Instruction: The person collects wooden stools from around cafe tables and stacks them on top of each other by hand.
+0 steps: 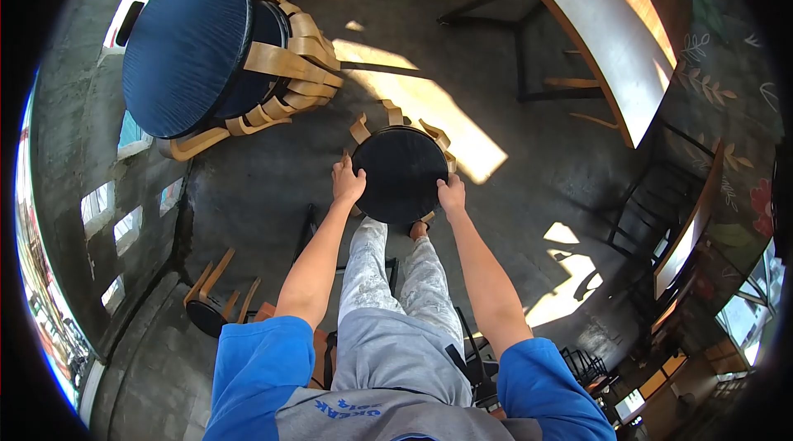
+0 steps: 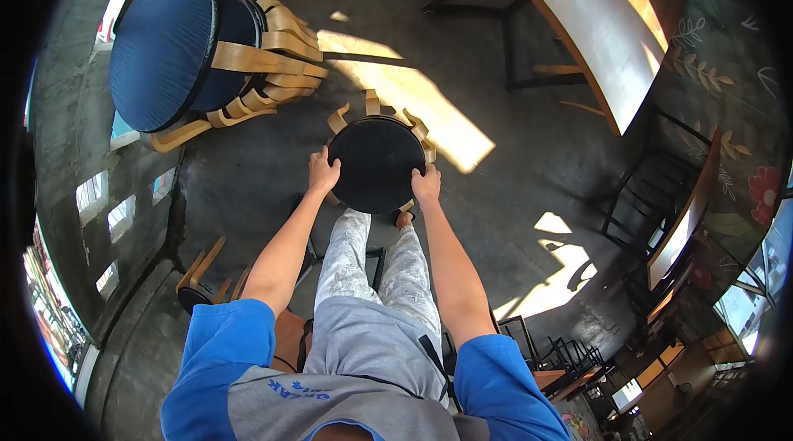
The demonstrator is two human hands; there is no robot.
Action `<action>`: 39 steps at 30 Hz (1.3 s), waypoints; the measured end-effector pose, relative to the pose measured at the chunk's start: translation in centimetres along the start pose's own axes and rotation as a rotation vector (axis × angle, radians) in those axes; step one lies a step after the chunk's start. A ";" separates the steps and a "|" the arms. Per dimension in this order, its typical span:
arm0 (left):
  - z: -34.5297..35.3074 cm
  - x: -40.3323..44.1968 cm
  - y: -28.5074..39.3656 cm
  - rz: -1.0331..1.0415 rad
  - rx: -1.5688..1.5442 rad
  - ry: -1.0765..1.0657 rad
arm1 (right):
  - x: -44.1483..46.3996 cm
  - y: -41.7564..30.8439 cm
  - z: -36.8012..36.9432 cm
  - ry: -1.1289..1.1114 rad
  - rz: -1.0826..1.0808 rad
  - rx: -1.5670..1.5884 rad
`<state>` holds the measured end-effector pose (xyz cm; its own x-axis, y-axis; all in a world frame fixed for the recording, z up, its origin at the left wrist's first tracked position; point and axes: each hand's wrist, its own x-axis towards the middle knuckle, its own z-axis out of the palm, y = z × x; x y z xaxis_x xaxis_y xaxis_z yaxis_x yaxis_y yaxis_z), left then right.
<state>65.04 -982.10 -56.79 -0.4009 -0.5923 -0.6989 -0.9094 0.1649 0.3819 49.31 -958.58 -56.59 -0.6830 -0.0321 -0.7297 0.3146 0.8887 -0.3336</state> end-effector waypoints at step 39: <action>19.3 -63.9 39.6 1.008 -0.433 -1.089 | -44.1 28.2 -48.0 0.228 -1.030 1.043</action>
<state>52.51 -922.47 -8.65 -0.8668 0.4942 -0.0663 -0.1977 -0.2186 0.9556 56.67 -910.20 -5.20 -0.9490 -0.2703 0.1625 -0.1082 -0.2050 -0.9728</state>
